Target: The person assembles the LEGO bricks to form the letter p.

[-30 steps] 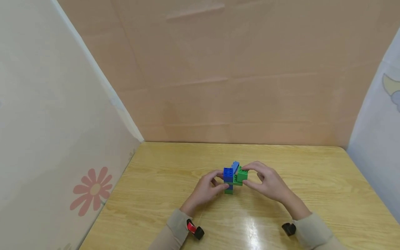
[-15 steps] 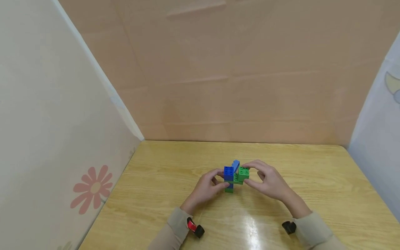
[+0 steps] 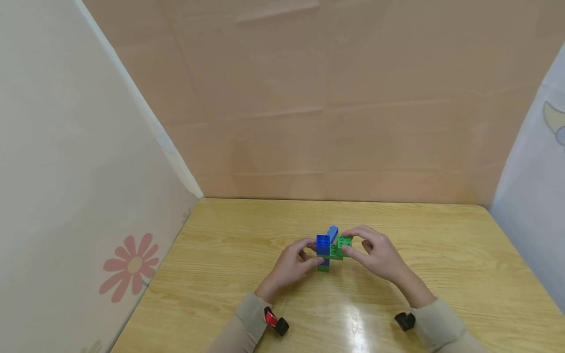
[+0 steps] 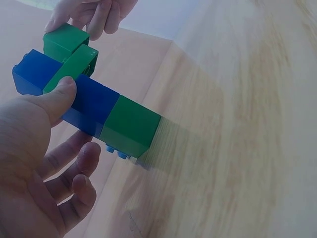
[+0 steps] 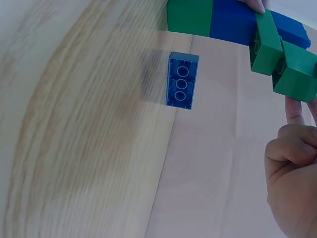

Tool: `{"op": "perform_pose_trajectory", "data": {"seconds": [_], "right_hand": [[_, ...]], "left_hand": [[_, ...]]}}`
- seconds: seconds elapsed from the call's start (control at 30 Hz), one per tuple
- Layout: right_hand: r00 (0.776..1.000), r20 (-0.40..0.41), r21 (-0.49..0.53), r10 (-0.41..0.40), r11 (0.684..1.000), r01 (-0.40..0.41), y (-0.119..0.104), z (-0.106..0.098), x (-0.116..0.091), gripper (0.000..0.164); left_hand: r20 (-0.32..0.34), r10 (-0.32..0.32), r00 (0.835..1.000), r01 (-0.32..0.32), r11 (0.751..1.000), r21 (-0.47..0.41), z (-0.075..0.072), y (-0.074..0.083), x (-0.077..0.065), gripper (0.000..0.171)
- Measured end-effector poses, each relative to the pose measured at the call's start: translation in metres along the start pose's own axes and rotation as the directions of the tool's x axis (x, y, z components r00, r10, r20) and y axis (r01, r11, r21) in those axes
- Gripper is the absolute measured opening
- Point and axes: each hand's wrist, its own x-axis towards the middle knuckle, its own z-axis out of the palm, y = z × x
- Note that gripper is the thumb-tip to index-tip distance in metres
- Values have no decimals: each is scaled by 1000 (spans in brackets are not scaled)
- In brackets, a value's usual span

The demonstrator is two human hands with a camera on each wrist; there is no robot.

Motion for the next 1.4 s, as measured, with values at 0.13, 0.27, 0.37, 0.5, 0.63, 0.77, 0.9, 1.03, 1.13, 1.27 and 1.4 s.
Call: {"op": "perform_pose_trajectory", "data": {"seconds": [0.13, 0.27, 0.37, 0.5, 0.63, 0.77, 0.9, 1.03, 1.13, 1.27, 1.4], "right_hand": [[1000, 15, -3, 3, 1000, -3, 0, -1, 1, 44], [1000, 20, -3, 5, 1000, -5, 0, 0, 2, 42], [1000, 22, -6, -1, 1000, 1, -1, 0, 3, 42], [1000, 27, -9, -5, 1000, 5, -1, -1, 4, 42], [999, 32, -6, -2, 1000, 3, 0, -2, 5, 41], [999, 36, 1, 9, 1000, -9, 0, -2, 4, 41], [999, 43, 11, 25, 1000, -25, -1, -3, 3, 39], [998, 58, 20, 21, 1000, -22, 0, -5, 5, 38], [997, 72, 38, 41, 998, -44, 3, -7, 6, 34], [988, 86, 89, 125, 987, -132, 10, -11, 8, 26], [973, 92, 114, 210, 969, -219, 20, -15, 13, 23]], "left_hand": [[-2, 3, 1000, -3, 1000, 2, 0, 0, 0, 43], [-5, 1, 1000, -1, 1000, 0, 0, -1, 0, 42], [-5, -1, 1000, 1, 1000, -8, 0, 0, 0, 41], [-6, -1, 1000, 1, 1000, -8, 0, 0, 0, 40], [-7, 1, 1000, -1, 1000, -2, 0, -1, 1, 40], [-2, 2, 1000, -2, 1000, -3, 0, -1, 1, 40], [1, 2, 1000, -2, 1000, -10, 0, 0, 1, 40], [3, -1, 1000, 1, 1000, -12, 0, 1, 0, 41], [4, -10, 1000, 10, 1000, -15, 0, 1, 0, 41], [8, -22, 1000, 22, 1000, -12, 0, 3, 0, 41], [11, -27, 1000, 28, 1000, -12, 0, 4, 0, 41]]}}
